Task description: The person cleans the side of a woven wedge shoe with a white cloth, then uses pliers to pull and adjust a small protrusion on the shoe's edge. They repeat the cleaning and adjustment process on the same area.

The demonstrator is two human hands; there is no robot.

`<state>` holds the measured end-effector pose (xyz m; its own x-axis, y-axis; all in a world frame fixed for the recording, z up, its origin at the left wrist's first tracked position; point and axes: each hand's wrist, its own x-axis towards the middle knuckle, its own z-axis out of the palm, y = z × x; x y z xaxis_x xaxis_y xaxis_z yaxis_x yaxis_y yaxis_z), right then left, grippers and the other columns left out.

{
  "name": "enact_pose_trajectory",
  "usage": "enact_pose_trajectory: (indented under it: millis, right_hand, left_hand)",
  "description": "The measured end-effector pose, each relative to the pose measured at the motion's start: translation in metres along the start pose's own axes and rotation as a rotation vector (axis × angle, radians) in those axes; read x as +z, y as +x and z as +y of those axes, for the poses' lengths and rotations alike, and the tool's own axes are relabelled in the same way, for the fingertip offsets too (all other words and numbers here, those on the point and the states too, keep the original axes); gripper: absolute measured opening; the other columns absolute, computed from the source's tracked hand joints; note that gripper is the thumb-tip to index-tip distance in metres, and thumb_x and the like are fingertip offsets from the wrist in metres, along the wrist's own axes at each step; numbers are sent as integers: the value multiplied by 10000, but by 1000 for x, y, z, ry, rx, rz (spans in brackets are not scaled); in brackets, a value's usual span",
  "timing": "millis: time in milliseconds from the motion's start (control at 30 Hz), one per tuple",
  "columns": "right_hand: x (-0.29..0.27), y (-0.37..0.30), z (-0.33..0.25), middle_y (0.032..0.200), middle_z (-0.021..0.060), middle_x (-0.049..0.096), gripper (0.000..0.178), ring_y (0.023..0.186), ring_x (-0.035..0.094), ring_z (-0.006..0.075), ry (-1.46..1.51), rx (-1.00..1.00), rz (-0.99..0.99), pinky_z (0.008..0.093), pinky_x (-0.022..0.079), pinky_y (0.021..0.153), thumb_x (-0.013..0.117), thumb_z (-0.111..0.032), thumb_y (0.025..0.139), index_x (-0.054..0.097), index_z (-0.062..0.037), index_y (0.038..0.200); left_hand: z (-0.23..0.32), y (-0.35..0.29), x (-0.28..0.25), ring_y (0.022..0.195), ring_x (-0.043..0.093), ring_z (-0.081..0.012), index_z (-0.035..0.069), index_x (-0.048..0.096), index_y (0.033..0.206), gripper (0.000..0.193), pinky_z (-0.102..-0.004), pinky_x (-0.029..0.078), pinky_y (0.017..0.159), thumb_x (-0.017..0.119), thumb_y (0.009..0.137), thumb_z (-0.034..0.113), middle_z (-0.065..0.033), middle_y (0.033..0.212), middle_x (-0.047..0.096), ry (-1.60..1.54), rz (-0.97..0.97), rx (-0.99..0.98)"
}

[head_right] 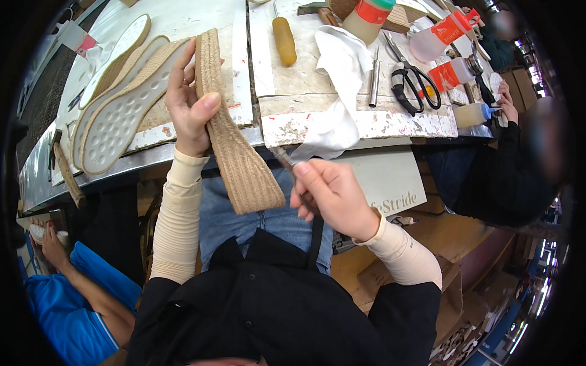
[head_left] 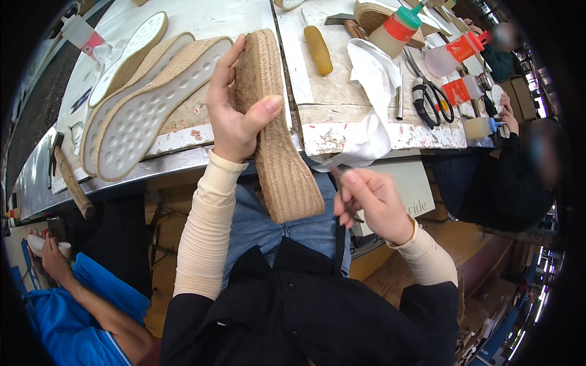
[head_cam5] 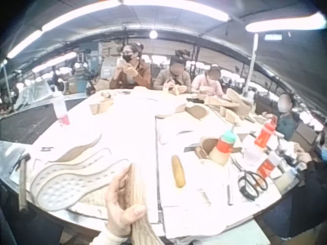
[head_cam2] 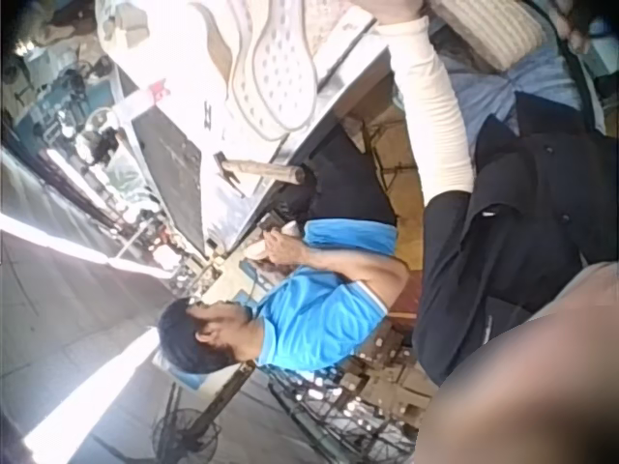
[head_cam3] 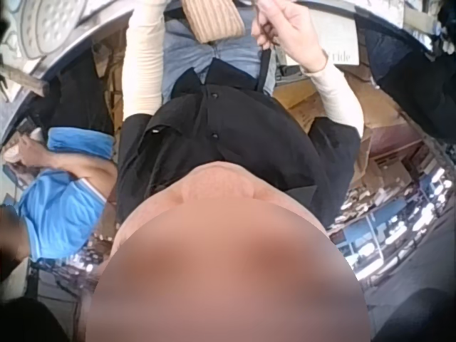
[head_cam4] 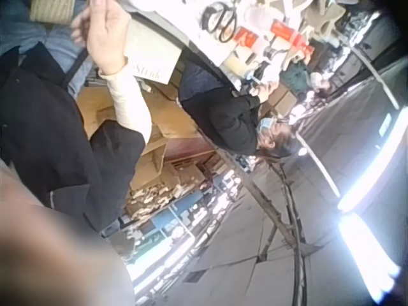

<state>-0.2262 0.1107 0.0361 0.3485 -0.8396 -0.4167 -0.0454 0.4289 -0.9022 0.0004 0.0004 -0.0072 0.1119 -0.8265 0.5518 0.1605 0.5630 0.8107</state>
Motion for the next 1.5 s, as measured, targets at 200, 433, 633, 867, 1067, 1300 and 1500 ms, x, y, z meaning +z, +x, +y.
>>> enact_pose_trajectory:
  millis: [200, 433, 633, 867, 1067, 1300, 1500]
  right_hand:
    - [2, 2, -2, 738, 130, 655, 387, 593, 635, 150, -68, 60, -89, 256, 532, 571, 402, -284, 1042, 524, 7, 817]
    - [3, 5, 2, 745, 130, 667, 398, 601, 650, 158, 47, 85, -146, 259, 535, 561, 422, -308, 1035, 532, -2, 805]
    - [-5, 16, 2, 779, 169, 671, 368, 634, 675, 214, 210, -40, 26, 310, 565, 591, 388, -303, 1042, 512, -36, 822]
    - [-10, 17, 1, 804, 184, 674, 345, 678, 695, 235, 238, -193, 74, 329, 579, 619, 383, -285, 1045, 511, -47, 831]
    - [-9, 8, 5, 792, 197, 670, 341, 649, 685, 252, 357, -327, 195, 350, 572, 611, 382, -288, 1044, 500, -49, 832]
    - [4, -3, 23, 794, 214, 668, 336, 659, 679, 270, 405, -301, 94, 359, 566, 610, 391, -265, 1040, 501, -32, 826]
    - [40, 13, 44, 847, 172, 697, 316, 1039, 636, 290, 245, -454, -146, 410, 448, 968, 424, -195, 1033, 540, 7, 819]
  left_hand:
    - [3, 0, 1, 984, 630, -216, -44, 397, 1396, 845, -320, 511, 868, 729, 705, 310, -175, 1108, 603, 1, 14, -21]
    - [2, 0, 1, 971, 637, -214, -44, 391, 1397, 839, -318, 520, 854, 722, 712, 309, -181, 1100, 605, 3, 4, -21]
    - [2, 1, 1, 931, 638, -201, -41, 389, 1399, 838, -305, 524, 822, 713, 710, 309, -165, 1065, 607, 22, 1, -26]
    - [4, 11, -5, 802, 632, -160, -3, 309, 1435, 804, -251, 556, 647, 604, 757, 310, -227, 1121, 586, 0, 19, -176]
    - [-2, 24, -5, 934, 588, -190, -4, 243, 1430, 673, -288, 504, 812, 522, 863, 226, -203, 1180, 536, -35, 204, -182]
    - [5, 20, 0, 1191, 494, -205, -110, 366, 1388, 564, -308, 383, 1025, 574, 935, 153, -184, 1336, 493, 44, 181, -210]
    - [15, 5, -5, 1244, 475, -208, -86, 339, 1422, 566, -306, 372, 1043, 549, 965, 173, -190, 1381, 483, 133, 200, -249]
